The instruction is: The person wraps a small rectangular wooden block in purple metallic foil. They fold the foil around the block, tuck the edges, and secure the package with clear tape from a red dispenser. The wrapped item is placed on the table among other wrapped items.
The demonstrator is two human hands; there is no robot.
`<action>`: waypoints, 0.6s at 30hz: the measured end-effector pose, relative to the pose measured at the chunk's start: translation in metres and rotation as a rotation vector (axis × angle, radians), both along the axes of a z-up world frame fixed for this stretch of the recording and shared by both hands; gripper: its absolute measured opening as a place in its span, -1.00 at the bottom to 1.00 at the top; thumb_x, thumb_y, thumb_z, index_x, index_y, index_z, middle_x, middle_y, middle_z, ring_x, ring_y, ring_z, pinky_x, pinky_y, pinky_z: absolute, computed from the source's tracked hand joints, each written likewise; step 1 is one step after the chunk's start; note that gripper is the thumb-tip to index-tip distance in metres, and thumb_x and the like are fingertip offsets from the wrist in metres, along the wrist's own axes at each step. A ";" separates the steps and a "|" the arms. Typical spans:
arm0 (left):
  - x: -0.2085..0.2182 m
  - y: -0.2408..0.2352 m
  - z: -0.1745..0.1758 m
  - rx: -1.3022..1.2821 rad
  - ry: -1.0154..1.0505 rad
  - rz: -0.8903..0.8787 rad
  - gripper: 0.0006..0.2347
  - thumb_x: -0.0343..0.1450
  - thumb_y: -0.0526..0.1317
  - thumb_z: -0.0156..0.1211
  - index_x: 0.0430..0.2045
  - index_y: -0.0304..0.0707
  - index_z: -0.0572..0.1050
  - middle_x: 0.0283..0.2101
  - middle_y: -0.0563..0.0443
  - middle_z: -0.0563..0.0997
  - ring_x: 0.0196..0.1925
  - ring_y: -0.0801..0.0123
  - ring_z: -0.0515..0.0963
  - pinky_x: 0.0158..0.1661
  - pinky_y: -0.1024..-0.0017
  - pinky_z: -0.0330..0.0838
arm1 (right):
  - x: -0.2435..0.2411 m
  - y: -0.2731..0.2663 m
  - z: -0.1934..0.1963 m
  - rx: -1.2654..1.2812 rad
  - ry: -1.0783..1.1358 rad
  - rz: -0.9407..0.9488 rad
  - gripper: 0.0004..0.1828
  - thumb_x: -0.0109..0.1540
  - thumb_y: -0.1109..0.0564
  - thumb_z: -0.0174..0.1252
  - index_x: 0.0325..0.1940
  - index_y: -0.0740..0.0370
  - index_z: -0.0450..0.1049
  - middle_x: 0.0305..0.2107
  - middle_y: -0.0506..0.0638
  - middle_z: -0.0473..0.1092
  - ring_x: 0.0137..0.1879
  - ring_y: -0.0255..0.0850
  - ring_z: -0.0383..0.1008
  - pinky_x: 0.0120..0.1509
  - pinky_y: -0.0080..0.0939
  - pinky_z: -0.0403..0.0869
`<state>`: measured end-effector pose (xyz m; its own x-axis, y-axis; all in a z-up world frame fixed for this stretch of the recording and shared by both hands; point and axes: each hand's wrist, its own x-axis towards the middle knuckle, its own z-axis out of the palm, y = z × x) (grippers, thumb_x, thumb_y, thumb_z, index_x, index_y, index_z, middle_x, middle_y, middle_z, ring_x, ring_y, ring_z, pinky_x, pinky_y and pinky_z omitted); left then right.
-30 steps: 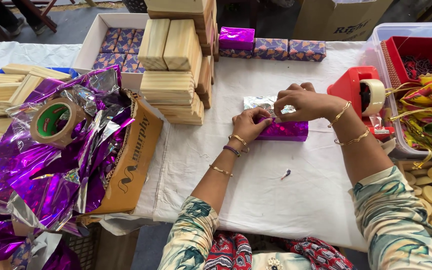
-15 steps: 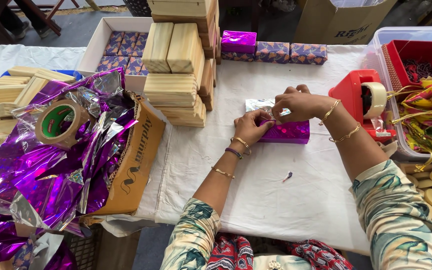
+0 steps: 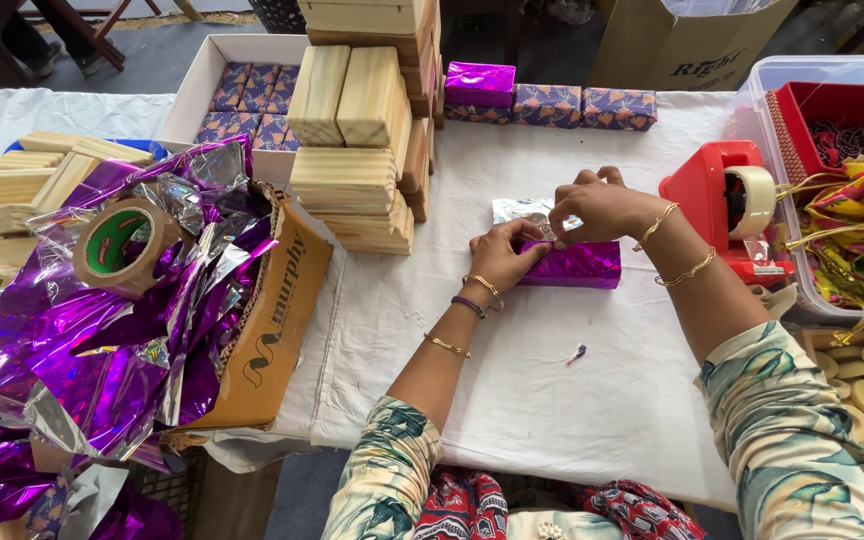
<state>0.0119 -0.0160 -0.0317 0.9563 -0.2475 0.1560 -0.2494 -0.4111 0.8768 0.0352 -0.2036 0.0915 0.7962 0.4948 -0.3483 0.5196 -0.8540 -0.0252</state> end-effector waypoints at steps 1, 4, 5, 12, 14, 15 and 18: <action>0.000 0.000 0.000 0.000 -0.001 -0.001 -0.77 0.27 -0.03 0.43 -0.32 -0.05 0.65 -0.32 0.21 0.73 -0.28 0.52 0.68 0.00 0.48 0.36 | 0.000 -0.001 0.000 0.000 -0.001 -0.001 -0.84 0.16 -0.22 0.28 -0.24 -0.29 0.66 -0.11 -0.29 0.46 0.28 -0.20 0.22 0.43 0.10 0.00; 0.000 0.000 0.000 0.012 -0.021 -0.003 -0.80 0.27 -0.04 0.42 -0.36 -0.06 0.67 -0.34 0.20 0.73 -0.28 0.53 0.68 0.01 0.46 0.32 | 0.002 -0.005 -0.005 0.033 0.006 -0.019 -0.83 0.14 -0.21 0.31 -0.26 -0.27 0.67 -0.11 -0.29 0.47 0.29 -0.18 0.22 0.44 0.11 0.00; 0.000 0.001 0.001 0.021 -0.018 -0.004 -0.80 0.27 -0.03 0.42 -0.38 -0.05 0.67 -0.35 0.20 0.73 -0.30 0.53 0.67 0.00 0.46 0.33 | 0.005 -0.007 -0.009 0.062 0.000 -0.027 -0.81 0.13 -0.22 0.31 -0.25 -0.25 0.67 -0.12 -0.28 0.48 0.29 -0.17 0.22 0.43 0.11 0.00; 0.001 0.001 0.001 0.052 -0.029 0.005 -0.82 0.25 -0.01 0.43 -0.43 -0.01 0.67 -0.37 0.24 0.71 -0.33 0.54 0.65 -0.03 0.48 0.33 | 0.007 -0.033 -0.025 0.203 -0.336 -0.204 -0.80 0.31 -0.14 0.21 -0.11 -0.14 0.67 -0.23 -0.16 0.56 0.21 -0.13 0.34 0.36 0.18 0.10; 0.001 0.001 0.002 0.050 -0.014 0.001 -0.82 0.26 -0.01 0.43 -0.43 -0.01 0.67 -0.38 0.24 0.71 -0.33 0.54 0.65 -0.03 0.49 0.34 | -0.018 -0.028 -0.014 0.254 -0.340 -0.197 -0.80 0.27 -0.13 0.22 -0.12 -0.14 0.67 -0.22 -0.18 0.56 0.20 -0.16 0.36 0.34 0.10 0.13; 0.001 0.001 0.002 0.048 0.000 -0.003 -0.81 0.26 0.00 0.43 -0.43 -0.02 0.66 -0.38 0.24 0.71 -0.33 0.55 0.66 -0.03 0.49 0.34 | -0.030 -0.026 -0.008 0.305 -0.345 -0.190 -0.80 0.24 -0.12 0.24 -0.13 -0.14 0.68 -0.22 -0.21 0.56 0.19 -0.19 0.38 0.32 0.03 0.16; 0.001 0.001 0.001 0.027 0.003 -0.009 -0.79 0.26 -0.01 0.42 -0.41 -0.03 0.64 -0.37 0.24 0.71 -0.31 0.55 0.67 -0.03 0.49 0.36 | -0.060 -0.016 -0.019 0.374 -0.420 -0.094 -0.79 0.21 -0.13 0.23 -0.17 -0.15 0.69 -0.17 -0.24 0.56 0.22 -0.21 0.35 0.33 0.00 0.11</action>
